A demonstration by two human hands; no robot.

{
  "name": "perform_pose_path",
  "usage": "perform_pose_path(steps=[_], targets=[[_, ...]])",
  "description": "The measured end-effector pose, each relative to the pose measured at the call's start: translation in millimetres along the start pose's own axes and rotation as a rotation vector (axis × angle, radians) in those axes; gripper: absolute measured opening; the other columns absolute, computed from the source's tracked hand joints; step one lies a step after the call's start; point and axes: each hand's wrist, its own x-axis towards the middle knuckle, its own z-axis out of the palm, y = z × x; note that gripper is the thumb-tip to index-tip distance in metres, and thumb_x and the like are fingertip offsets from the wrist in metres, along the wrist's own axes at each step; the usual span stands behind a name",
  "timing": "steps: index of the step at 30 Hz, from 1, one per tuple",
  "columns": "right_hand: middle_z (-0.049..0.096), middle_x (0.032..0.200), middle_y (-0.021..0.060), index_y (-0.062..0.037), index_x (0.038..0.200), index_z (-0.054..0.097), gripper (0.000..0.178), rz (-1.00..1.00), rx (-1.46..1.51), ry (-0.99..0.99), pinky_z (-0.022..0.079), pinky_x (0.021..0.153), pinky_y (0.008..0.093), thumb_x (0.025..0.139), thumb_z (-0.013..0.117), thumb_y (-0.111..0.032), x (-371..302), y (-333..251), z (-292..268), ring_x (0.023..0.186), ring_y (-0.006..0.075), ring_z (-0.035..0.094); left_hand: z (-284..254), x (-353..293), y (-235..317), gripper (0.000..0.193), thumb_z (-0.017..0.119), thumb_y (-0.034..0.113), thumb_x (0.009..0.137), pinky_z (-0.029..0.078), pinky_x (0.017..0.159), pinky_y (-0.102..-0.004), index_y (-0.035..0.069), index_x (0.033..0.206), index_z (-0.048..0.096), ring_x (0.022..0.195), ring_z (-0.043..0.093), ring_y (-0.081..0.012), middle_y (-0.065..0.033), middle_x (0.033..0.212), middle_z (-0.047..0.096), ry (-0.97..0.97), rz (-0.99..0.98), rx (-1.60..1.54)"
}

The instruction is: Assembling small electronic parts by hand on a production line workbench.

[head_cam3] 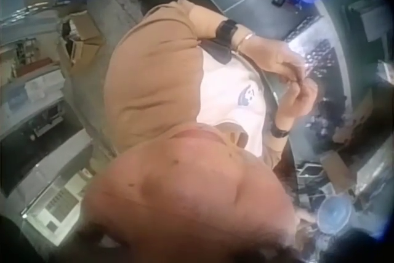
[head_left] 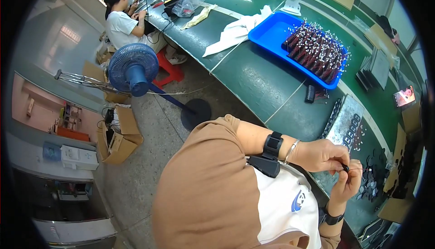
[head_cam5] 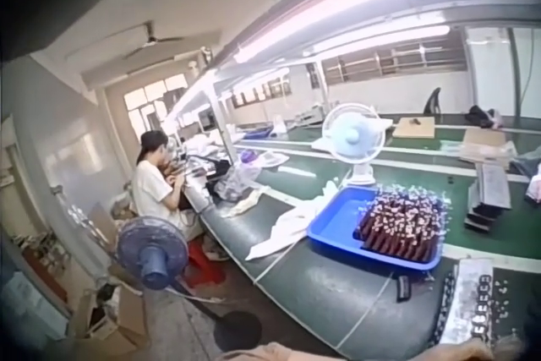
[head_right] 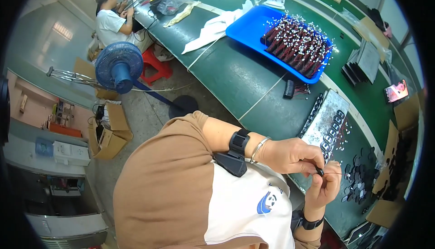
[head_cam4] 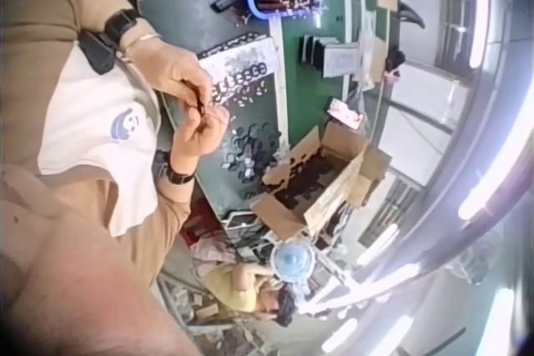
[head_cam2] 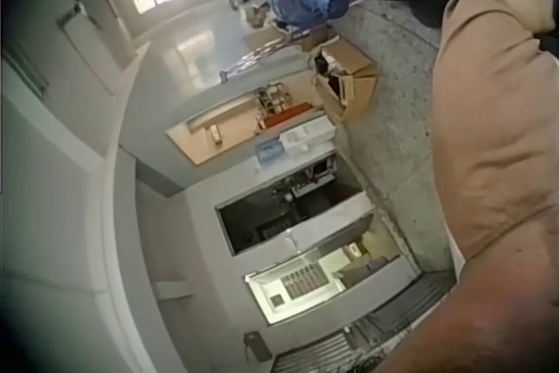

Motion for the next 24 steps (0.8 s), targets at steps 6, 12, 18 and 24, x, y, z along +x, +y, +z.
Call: perform_pose_path(steps=[6,12,18,24], targets=[[0.048,0.081,0.0097,-0.0014,0.077,0.042,0.030,0.008,-0.037,-0.006,0.038,0.066,0.0343,0.088,0.060,-0.023,0,5,1,0.071,0.0227,0.043,0,0,3,0.012,0.057,0.002,0.086,0.050,0.061,-0.0245,0.003,0.096,0.051,0.067,0.063,-0.0147,-0.0079,0.080,0.063,0.009,-0.033,0.015],[0.050,0.087,0.0093,0.0000,0.081,0.046,0.023,-0.132,-0.062,-0.003,0.039,0.071,0.0343,0.089,0.059,-0.017,4,7,4,0.078,0.0237,0.046,0,-1,1,0.013,0.060,0.002,0.084,0.050,0.061,-0.0254,0.002,0.094,0.053,0.067,0.064,-0.0166,-0.0074,0.080,0.063,0.061,-0.291,-0.385],[0.051,0.081,0.0119,0.0013,0.087,0.050,0.021,-0.172,-0.168,-0.062,0.041,0.065,0.0373,0.087,0.060,-0.017,12,-2,-3,0.071,0.0255,0.047,-7,-2,-2,0.013,0.062,0.002,0.082,0.049,0.059,-0.0262,0.003,0.093,0.055,0.066,0.064,-0.0185,-0.0076,0.079,0.063,0.040,-0.031,-0.031],[0.052,0.082,0.0122,0.0018,0.091,0.053,0.017,-0.135,-0.111,-0.038,0.041,0.063,0.0372,0.086,0.060,-0.013,11,0,-6,0.070,0.0260,0.048,-8,7,-1,0.014,0.063,0.002,0.081,0.049,0.057,-0.0278,0.004,0.093,0.056,0.067,0.064,-0.0223,-0.0105,0.077,0.063,0.015,0.117,0.229]])
